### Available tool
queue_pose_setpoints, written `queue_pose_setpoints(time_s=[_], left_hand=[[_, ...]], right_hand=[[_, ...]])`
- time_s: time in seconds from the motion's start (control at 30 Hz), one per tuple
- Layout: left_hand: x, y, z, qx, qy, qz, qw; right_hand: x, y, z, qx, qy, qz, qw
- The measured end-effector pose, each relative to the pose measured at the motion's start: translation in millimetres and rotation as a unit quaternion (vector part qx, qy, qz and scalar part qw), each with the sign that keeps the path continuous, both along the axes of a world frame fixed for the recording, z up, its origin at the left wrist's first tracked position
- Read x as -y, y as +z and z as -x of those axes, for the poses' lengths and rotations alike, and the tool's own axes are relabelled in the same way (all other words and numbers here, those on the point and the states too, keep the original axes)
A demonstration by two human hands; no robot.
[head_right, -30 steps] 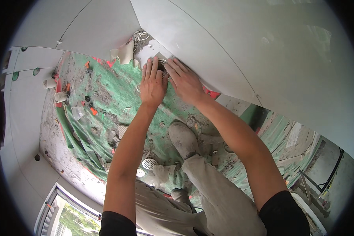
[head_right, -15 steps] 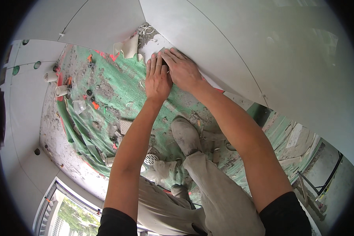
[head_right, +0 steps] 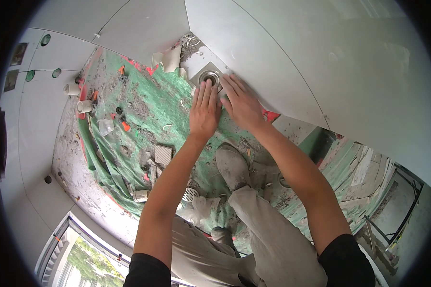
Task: Installing floor tiles around a drain using mortar and an angle grinder.
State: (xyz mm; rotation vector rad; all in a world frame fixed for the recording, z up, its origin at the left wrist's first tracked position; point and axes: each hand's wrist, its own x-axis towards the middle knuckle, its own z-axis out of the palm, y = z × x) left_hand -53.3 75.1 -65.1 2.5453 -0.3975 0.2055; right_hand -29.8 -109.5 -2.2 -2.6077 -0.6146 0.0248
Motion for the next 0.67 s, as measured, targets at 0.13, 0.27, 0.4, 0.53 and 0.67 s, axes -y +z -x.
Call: queue_pose_setpoints(time_s=[0.13, 0.27, 0.4, 0.53, 0.67], left_hand=[[-30, 36, 41, -0.06, -0.1, 0.072, 0.991], [-88, 76, 79, -0.102, -0.158, 0.073, 0.98], [-139, 97, 125, -0.186, -0.048, -0.011, 0.981], [-179, 98, 163, -0.2, 0.036, -0.192, 0.96], [-176, 100, 156, -0.382, 0.004, -0.173, 0.908]], right_hand=[[21, 38, 88, -0.031, -0.029, -0.026, 0.999], [51, 70, 195, -0.125, -0.04, -0.076, 0.988], [91, 93, 280, -0.186, -0.111, -0.074, 0.974], [107, 102, 337, -0.211, -0.156, -0.026, 0.965], [169, 67, 411, -0.378, -0.212, 0.129, 0.892]])
